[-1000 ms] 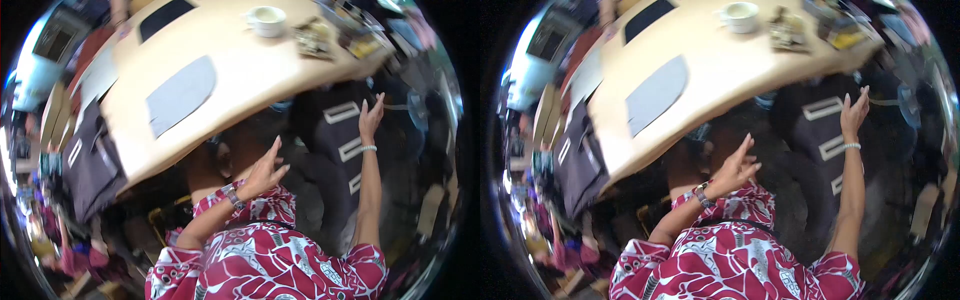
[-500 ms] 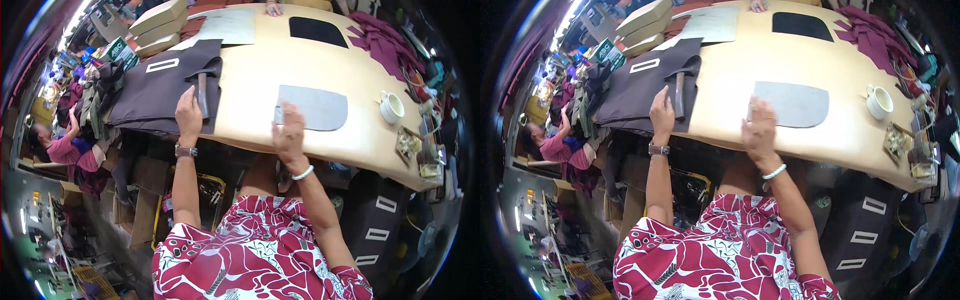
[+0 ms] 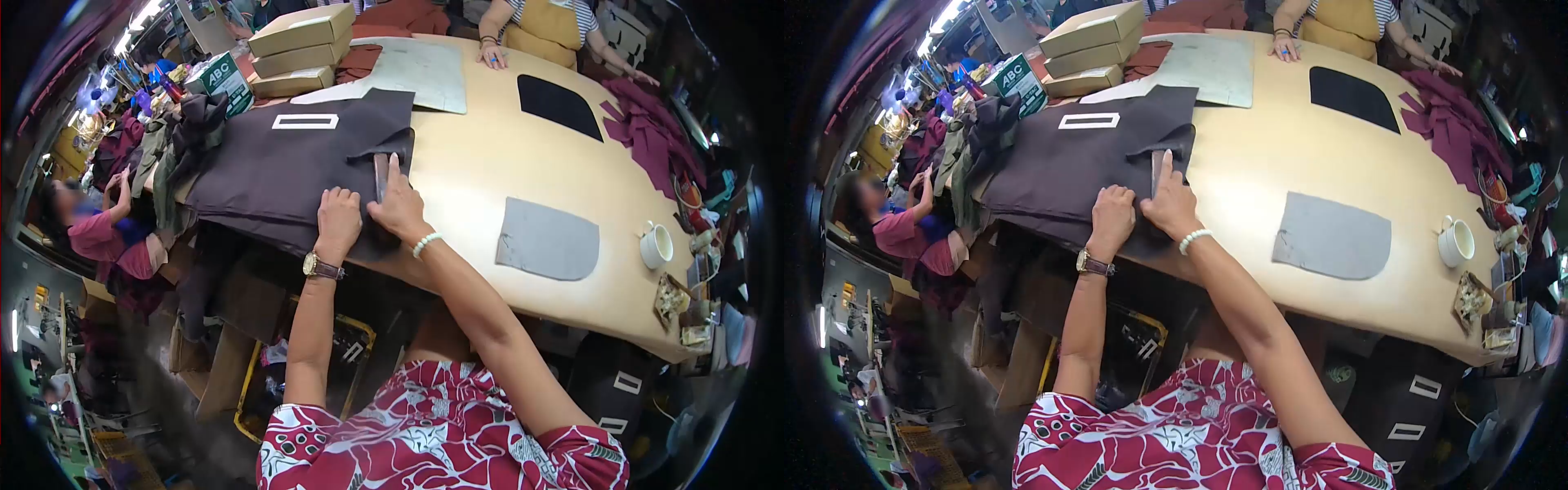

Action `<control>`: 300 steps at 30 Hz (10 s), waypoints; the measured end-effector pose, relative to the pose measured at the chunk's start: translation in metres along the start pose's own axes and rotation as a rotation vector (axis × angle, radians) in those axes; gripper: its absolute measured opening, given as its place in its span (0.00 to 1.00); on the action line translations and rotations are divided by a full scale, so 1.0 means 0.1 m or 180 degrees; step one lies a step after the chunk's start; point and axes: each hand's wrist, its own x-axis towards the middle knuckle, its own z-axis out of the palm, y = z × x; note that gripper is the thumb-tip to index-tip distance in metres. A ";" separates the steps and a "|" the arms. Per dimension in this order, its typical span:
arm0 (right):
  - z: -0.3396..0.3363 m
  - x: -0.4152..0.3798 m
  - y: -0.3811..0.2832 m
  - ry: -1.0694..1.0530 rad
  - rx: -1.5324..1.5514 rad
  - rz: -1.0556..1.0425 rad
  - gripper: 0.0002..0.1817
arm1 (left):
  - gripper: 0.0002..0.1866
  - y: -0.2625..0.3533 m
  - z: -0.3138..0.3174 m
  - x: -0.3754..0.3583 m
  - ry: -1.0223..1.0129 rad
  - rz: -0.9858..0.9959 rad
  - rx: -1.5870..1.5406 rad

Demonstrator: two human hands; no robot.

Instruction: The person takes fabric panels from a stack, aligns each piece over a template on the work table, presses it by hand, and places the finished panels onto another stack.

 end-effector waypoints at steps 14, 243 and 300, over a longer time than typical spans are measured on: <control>-0.27 -0.13 0.19 0.1045 0.2262 0.0165 0.51 | 0.19 0.01 0.48 0.30 0.0514 0.0159 -0.1492; -3.99 -7.82 1.66 0.2659 -0.1602 0.4852 0.40 | 0.33 3.89 -0.10 -1.84 -0.3445 0.3808 -0.4786; -2.85 -2.54 2.49 0.3819 -0.1652 0.0670 0.42 | 0.27 3.03 0.01 -0.75 -0.0311 0.1604 -0.3693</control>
